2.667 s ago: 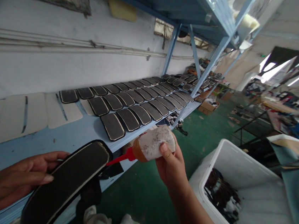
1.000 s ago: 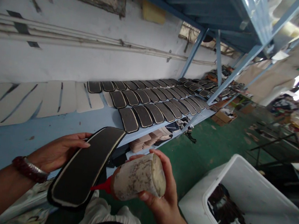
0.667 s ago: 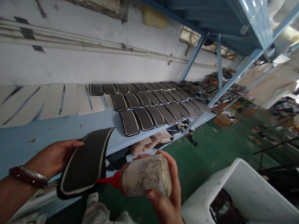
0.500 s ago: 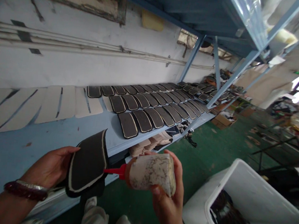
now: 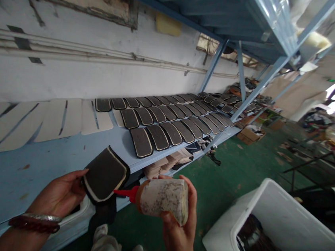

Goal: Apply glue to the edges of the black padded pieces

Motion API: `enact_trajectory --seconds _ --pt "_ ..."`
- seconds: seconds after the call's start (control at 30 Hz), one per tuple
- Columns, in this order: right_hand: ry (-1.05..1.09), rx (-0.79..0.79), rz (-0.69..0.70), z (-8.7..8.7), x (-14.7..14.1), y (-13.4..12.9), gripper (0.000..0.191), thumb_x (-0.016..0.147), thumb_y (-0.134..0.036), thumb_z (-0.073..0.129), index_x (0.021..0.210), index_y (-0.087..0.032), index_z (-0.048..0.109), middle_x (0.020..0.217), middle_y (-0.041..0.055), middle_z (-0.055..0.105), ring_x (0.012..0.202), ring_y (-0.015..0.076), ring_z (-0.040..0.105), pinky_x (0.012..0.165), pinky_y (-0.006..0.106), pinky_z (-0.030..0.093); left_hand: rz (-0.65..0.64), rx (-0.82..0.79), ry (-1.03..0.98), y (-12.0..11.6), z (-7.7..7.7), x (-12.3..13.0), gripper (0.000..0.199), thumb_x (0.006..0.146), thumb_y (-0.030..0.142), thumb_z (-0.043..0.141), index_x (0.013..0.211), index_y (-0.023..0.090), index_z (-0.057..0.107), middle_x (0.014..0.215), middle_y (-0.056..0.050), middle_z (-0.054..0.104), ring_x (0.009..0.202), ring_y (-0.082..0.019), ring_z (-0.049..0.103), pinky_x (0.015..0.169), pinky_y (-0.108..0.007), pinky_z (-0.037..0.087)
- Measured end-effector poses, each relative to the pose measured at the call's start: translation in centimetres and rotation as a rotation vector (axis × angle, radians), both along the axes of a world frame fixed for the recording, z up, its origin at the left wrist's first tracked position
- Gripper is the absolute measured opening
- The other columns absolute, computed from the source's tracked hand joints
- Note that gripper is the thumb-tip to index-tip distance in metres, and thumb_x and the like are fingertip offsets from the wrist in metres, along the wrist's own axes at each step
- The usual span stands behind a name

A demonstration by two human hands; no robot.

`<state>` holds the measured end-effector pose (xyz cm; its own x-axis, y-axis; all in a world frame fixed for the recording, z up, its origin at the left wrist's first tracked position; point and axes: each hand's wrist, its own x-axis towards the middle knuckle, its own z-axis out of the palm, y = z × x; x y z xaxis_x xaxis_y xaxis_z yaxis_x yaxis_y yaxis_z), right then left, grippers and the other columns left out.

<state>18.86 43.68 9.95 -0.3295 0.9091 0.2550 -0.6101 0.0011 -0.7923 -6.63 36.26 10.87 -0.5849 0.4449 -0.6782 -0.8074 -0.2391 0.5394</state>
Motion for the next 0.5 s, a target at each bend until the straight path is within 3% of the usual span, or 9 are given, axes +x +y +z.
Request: enact_trajectory --seconds 0.17,0.27,0.4,0.5 --pt "-0.012 -0.061 -0.004 -0.8 -0.4 -0.5 0.070 0.076 -0.040 0.085 0.135 -0.030 0.049 0.127 0.0133 0.063 0.113 0.0349 0.061 0.094 0.050 0.050 0.028 0.003 -0.005 0.4 -0.3 0.0 0.026 0.090 -0.005 0.045 0.099 0.006 0.068 0.061 -0.003 0.072 0.052 -0.014 0.072 0.049 -0.017 0.061" --pt "0.038 -0.198 0.015 -1.3 -1.4 -0.8 0.069 0.074 -0.038 0.088 0.132 -0.028 0.053 0.123 0.0119 0.066 0.111 0.0322 0.063 0.094 0.047 0.051 0.049 0.002 -0.011 0.5 -0.4 -0.1 0.026 0.090 -0.005 0.046 0.098 0.006 0.068 0.061 -0.003 0.071 0.051 -0.014 0.071 0.047 -0.017 0.061" --pt "0.201 -0.573 0.149 -2.0 -3.1 -0.7 0.054 0.076 -0.035 0.087 0.122 -0.021 0.063 0.117 0.0112 0.070 0.106 0.0256 0.067 0.091 0.036 0.056 0.113 0.019 -0.006 0.6 -0.4 -0.5 0.026 0.091 -0.004 0.048 0.096 0.010 0.069 0.061 0.000 0.071 0.051 -0.011 0.070 0.051 -0.015 0.061" --pt "0.296 -0.885 0.237 -2.8 -4.1 -0.2 0.054 0.071 -0.034 0.091 0.116 -0.017 0.066 0.117 0.0119 0.071 0.104 0.0250 0.069 0.086 0.033 0.059 0.147 0.040 -0.013 0.9 -0.3 -0.9 0.022 0.094 0.002 0.049 0.092 0.014 0.068 0.063 0.000 0.072 0.053 -0.013 0.071 0.050 -0.019 0.062"
